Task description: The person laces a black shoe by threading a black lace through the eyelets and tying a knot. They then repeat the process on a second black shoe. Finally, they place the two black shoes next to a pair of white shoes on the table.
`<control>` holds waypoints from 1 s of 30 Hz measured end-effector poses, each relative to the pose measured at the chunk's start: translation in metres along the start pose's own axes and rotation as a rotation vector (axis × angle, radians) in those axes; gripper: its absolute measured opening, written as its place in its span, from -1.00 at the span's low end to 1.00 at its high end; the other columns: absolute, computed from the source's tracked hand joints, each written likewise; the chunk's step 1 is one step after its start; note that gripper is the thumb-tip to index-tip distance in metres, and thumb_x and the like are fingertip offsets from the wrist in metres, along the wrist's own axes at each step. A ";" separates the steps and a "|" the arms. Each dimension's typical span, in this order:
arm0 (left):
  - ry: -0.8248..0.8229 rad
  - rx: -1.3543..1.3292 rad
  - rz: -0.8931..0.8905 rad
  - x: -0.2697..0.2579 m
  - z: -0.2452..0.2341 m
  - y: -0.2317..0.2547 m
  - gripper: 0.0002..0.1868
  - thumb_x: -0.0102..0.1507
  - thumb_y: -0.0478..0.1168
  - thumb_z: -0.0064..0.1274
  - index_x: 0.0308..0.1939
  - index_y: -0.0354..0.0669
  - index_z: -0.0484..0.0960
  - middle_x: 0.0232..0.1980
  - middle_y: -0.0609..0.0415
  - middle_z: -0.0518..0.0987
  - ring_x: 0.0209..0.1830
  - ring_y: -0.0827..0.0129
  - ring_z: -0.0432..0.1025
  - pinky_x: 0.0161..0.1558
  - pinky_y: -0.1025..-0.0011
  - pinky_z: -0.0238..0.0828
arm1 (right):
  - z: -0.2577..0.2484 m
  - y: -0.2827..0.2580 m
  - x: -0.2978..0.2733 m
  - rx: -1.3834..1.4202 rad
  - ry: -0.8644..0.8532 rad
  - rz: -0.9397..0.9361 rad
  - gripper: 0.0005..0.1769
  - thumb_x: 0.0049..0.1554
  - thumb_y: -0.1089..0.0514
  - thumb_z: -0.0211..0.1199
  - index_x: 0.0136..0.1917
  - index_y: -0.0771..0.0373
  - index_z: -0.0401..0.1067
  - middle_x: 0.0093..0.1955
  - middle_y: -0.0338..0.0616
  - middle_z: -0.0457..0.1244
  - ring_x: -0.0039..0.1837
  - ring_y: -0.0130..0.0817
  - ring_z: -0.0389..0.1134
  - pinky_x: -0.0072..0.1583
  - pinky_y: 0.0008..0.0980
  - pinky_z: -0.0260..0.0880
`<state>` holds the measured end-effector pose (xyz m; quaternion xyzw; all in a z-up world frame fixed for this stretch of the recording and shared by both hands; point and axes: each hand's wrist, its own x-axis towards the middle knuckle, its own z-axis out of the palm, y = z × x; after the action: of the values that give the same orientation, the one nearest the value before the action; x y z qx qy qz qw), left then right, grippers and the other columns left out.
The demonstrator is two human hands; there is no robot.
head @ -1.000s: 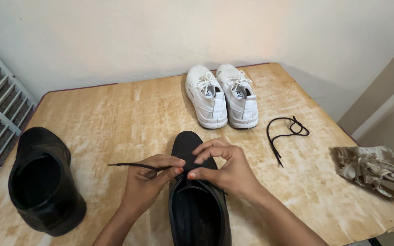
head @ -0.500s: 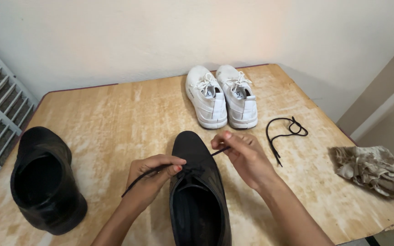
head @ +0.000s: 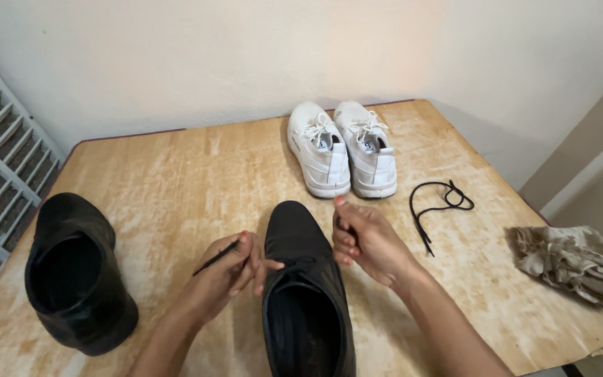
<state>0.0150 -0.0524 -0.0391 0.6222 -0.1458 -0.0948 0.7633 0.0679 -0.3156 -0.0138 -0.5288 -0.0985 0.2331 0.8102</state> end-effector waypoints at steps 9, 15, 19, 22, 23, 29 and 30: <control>-0.065 0.121 -0.303 -0.006 -0.022 0.014 -0.44 0.47 0.01 -0.29 -0.48 -0.29 0.49 -0.76 0.09 0.26 -0.62 0.25 0.44 0.34 0.18 0.32 | -0.020 -0.014 -0.001 -0.349 0.022 0.183 -0.42 0.25 -0.14 0.18 -0.45 0.18 0.11 -0.55 -0.33 -0.04 -0.50 -0.48 -0.06 -0.39 -0.35 0.07; 0.424 0.009 -0.203 0.003 -0.035 0.004 -0.72 0.33 -0.14 0.00 -0.02 -0.28 0.51 -0.35 -0.03 0.50 -0.29 0.22 0.51 0.23 0.11 0.42 | -0.019 -0.020 0.001 -0.664 0.208 -0.004 -0.72 0.13 -0.06 0.33 -0.23 0.13 0.36 -0.35 -0.28 0.20 -0.33 -0.50 0.10 -0.30 -0.39 0.07; 0.792 0.588 0.247 0.005 -0.017 -0.003 -0.26 0.18 -0.18 0.25 0.32 -0.44 0.27 0.24 -0.21 0.44 0.17 0.25 0.42 0.23 0.20 0.34 | -0.009 -0.018 -0.006 -0.946 -0.015 -0.377 -0.72 0.10 -0.05 0.37 -0.03 0.16 0.56 -0.05 -0.31 0.43 0.03 -0.43 0.40 0.04 -0.37 0.37; 0.663 0.856 0.432 0.000 -0.003 0.005 -0.34 0.18 -0.15 0.30 0.25 -0.44 0.42 0.24 -0.21 0.51 0.22 0.23 0.41 0.23 0.22 0.29 | -0.003 -0.021 -0.014 -1.045 -0.286 -0.477 -0.76 0.04 0.06 0.49 -0.03 0.17 0.67 0.03 -0.23 0.45 0.16 -0.27 0.40 0.22 -0.23 0.32; 0.576 0.862 0.443 -0.003 0.000 0.011 -0.45 0.18 -0.16 0.29 0.17 -0.39 0.54 0.18 -0.15 0.58 0.20 0.23 0.44 0.22 0.23 0.29 | -0.001 -0.022 -0.015 -1.050 -0.305 -0.437 -0.76 0.01 0.08 0.50 -0.04 0.17 0.67 0.00 -0.22 0.47 0.13 -0.29 0.41 0.19 -0.23 0.34; 0.029 0.702 -0.102 -0.015 0.016 0.039 -0.72 0.04 -0.17 0.38 -0.19 -0.16 0.83 -0.29 0.09 0.77 -0.23 0.42 0.64 -0.11 0.35 0.54 | 0.008 -0.027 -0.020 -1.104 -0.300 -0.335 -0.86 -0.05 0.17 0.52 -0.17 0.19 0.66 -0.16 -0.20 0.49 0.00 -0.33 0.44 0.12 -0.27 0.39; 0.013 0.712 -0.090 -0.015 0.017 0.041 -0.73 0.05 -0.18 0.38 -0.20 -0.17 0.84 -0.29 0.09 0.78 -0.23 0.43 0.64 -0.07 0.39 0.52 | 0.009 -0.027 -0.020 -1.121 -0.289 -0.321 -0.88 -0.05 0.18 0.51 -0.19 0.20 0.65 -0.17 -0.20 0.48 -0.01 -0.33 0.44 0.11 -0.28 0.40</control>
<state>-0.0061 -0.0544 0.0027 0.8555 -0.1372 -0.0677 0.4947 0.0545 -0.3274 0.0162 -0.8168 -0.3943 0.0899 0.4114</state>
